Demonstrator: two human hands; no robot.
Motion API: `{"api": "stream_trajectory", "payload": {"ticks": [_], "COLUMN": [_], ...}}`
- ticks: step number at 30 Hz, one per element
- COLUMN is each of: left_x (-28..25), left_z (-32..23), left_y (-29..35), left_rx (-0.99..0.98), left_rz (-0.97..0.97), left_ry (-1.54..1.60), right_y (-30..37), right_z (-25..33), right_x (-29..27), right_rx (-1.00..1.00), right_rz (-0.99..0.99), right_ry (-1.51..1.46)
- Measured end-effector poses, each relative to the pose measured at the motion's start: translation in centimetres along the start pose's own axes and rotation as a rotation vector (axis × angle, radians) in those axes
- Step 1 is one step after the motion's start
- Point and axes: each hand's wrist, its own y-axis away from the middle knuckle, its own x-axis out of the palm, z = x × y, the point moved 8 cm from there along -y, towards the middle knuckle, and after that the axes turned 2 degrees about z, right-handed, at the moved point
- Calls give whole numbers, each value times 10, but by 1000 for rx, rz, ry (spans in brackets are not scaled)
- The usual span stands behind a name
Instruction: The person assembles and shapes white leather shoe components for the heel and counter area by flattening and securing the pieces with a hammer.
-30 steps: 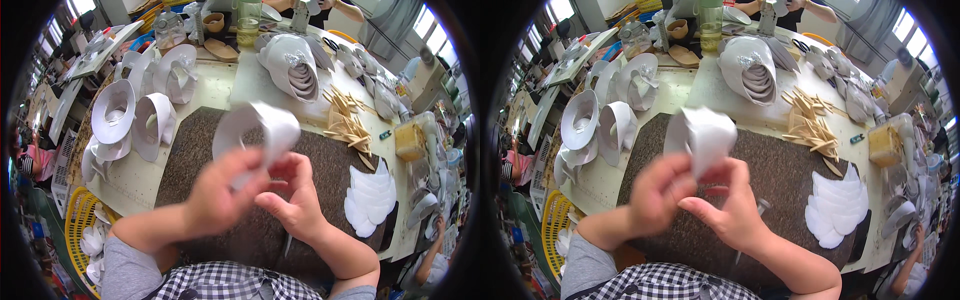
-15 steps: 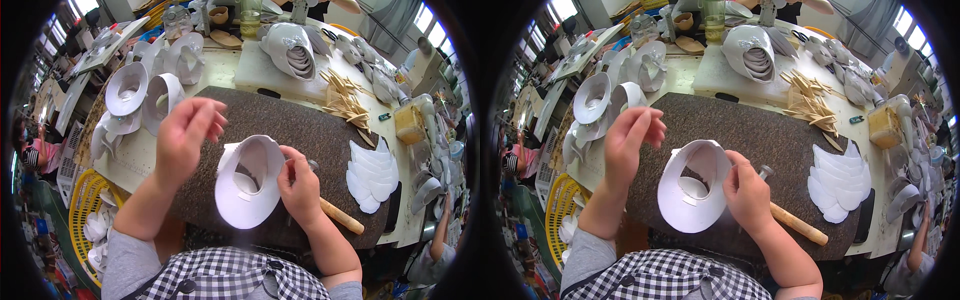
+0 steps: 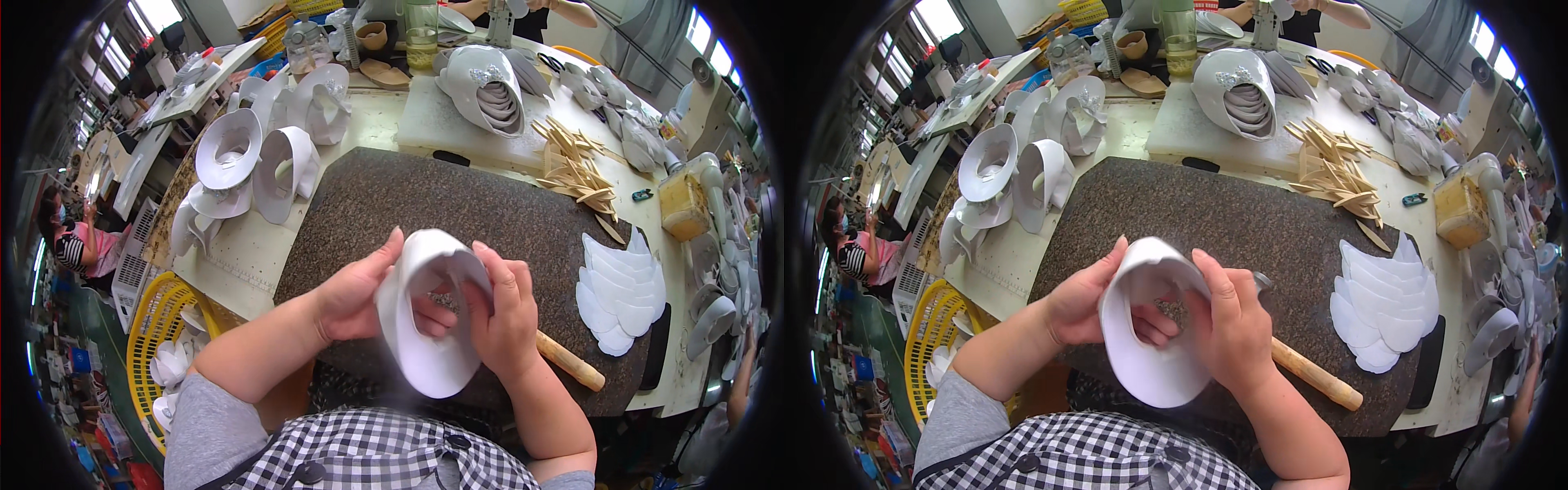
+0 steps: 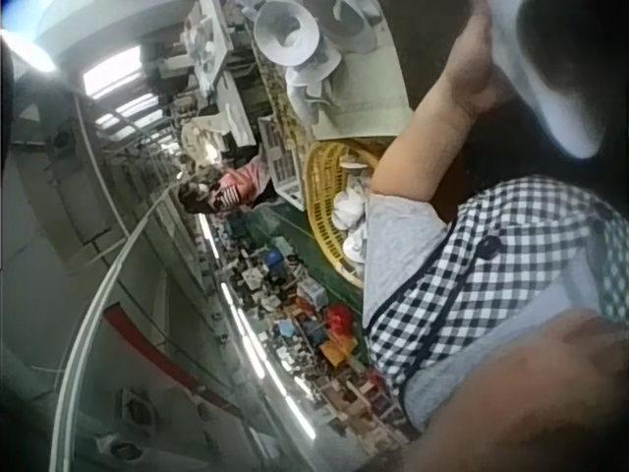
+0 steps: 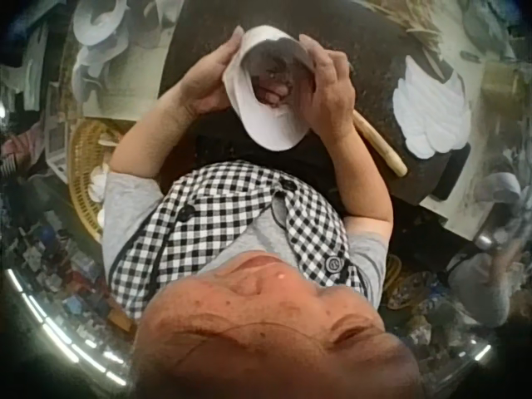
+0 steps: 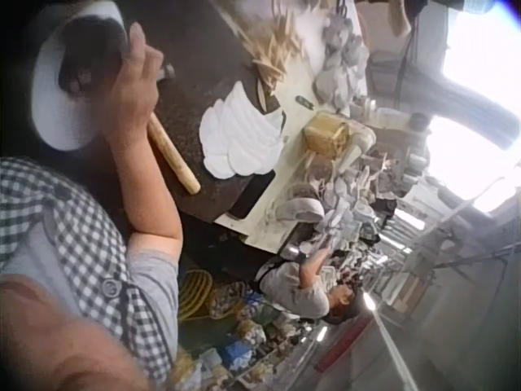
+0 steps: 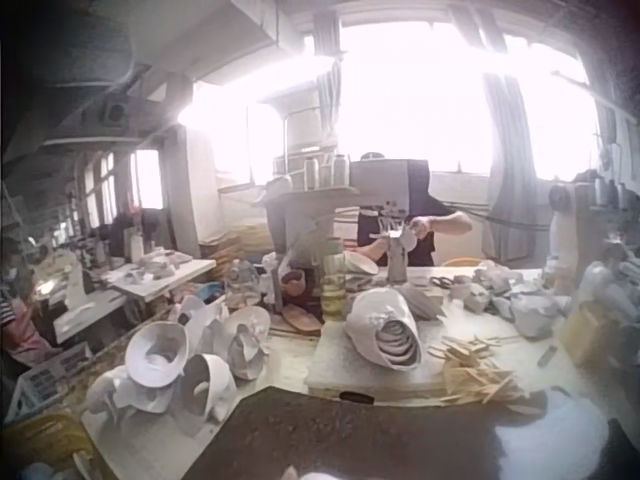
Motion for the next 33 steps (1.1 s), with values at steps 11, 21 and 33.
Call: {"api": "stream_trajectory", "payload": {"ticks": [11,21,33], "left_x": [-32,-48,-19], "left_z": [-53,-38,-86], "left_y": [-6,-6,-13], "left_rx": [337,62,581], "left_rz": [-614,-504,-432], "left_ry": [-739,-472,-702], "right_y": [2,4,-1], "right_z": [3,-34,-16], "right_x": [5,-12,14], "right_rx": [-62,143,110], "right_rz": [157,-19,58], "right_ry": [-60,-328,-275]}}
